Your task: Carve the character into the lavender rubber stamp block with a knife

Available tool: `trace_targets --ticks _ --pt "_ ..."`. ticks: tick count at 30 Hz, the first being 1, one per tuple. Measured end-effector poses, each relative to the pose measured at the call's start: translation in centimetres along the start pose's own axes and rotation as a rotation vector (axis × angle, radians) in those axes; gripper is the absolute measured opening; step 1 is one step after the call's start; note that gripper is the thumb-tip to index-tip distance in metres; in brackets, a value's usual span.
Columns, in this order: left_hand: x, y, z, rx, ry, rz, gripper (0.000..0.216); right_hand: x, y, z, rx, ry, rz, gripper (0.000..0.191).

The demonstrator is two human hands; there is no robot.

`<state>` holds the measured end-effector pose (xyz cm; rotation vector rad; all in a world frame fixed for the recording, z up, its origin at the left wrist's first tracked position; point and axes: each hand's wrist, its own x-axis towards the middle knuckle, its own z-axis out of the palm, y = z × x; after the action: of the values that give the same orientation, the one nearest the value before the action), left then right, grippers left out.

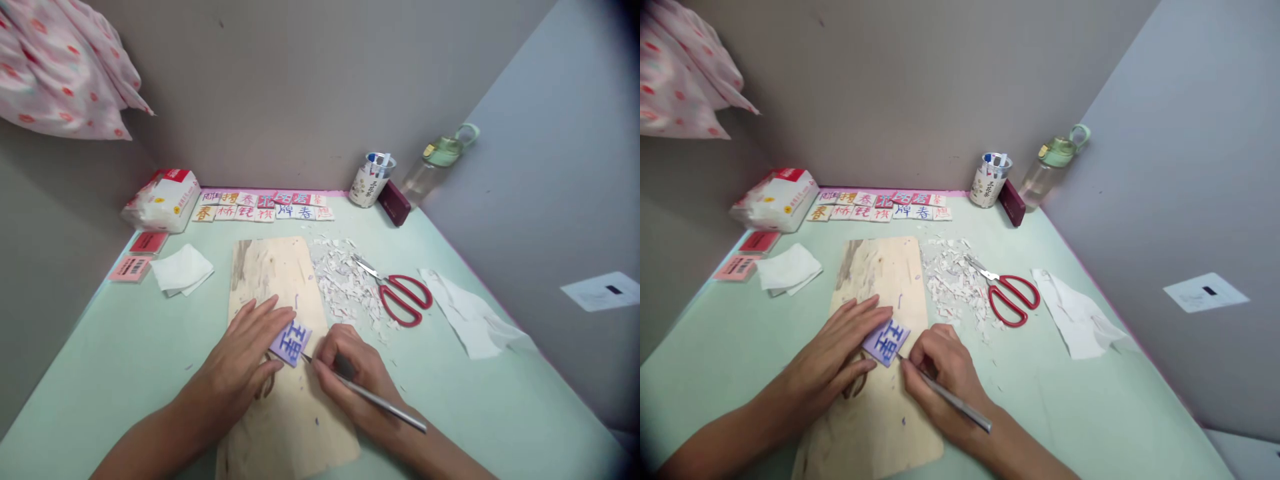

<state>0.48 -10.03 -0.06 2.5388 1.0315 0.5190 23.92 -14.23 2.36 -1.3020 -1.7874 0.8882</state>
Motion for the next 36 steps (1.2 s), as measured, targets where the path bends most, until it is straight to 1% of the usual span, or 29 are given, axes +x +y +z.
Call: trace_targets --ticks 3,9,11,14,16,18,22,25,27,30,33,36 --pt "0.1 0.2 0.1 -0.033 0.04 -0.014 0.051 -0.1 -0.1 0.0 0.001 0.001 0.011 0.023" --pt "0.3 1.1 0.3 -0.067 0.091 -0.088 0.049 -0.1 -0.3 -0.3 0.005 0.038 0.087 0.023" --pt "0.3 1.2 0.4 -0.067 0.107 -0.086 0.048 -0.1 -0.4 -0.4 -0.001 0.04 0.094 0.023" --pt "0.4 1.0 0.4 -0.074 0.085 -0.063 0.046 -0.1 -0.4 -0.5 -0.003 0.038 0.08 0.024" --pt "0.4 0.8 0.4 -0.065 0.063 -0.037 0.049 -0.2 -0.4 -0.6 0.005 0.041 0.06 0.024" --pt "0.4 0.8 0.3 -0.055 0.072 -0.029 0.055 -0.4 -0.4 -0.7 0.018 0.044 0.051 0.024" --pt "0.5 1.6 0.5 -0.029 0.149 -0.118 0.065 -0.6 -0.3 -0.8 0.044 0.023 0.052 0.025" --pt "0.9 2.7 1.0 0.022 0.201 -0.132 0.078 -0.6 -0.4 -0.6 0.082 0.03 0.044 0.026" --pt "1.1 3.4 1.3 0.026 0.224 -0.126 0.073 -0.6 -0.5 -0.5 0.103 0.047 0.02 0.026" --pt "1.0 3.9 1.5 -0.061 0.176 -0.129 0.064 -0.6 -0.6 -0.3 0.104 0.052 -0.031 0.025" --pt "0.9 3.9 1.4 -0.156 0.085 -0.111 0.066 -0.7 -0.8 -0.3 0.084 0.048 -0.029 0.024" --pt "0.8 3.5 1.1 -0.156 0.079 -0.11 0.068 -0.8 -0.8 -0.3 0.058 0.028 0.002 0.024"
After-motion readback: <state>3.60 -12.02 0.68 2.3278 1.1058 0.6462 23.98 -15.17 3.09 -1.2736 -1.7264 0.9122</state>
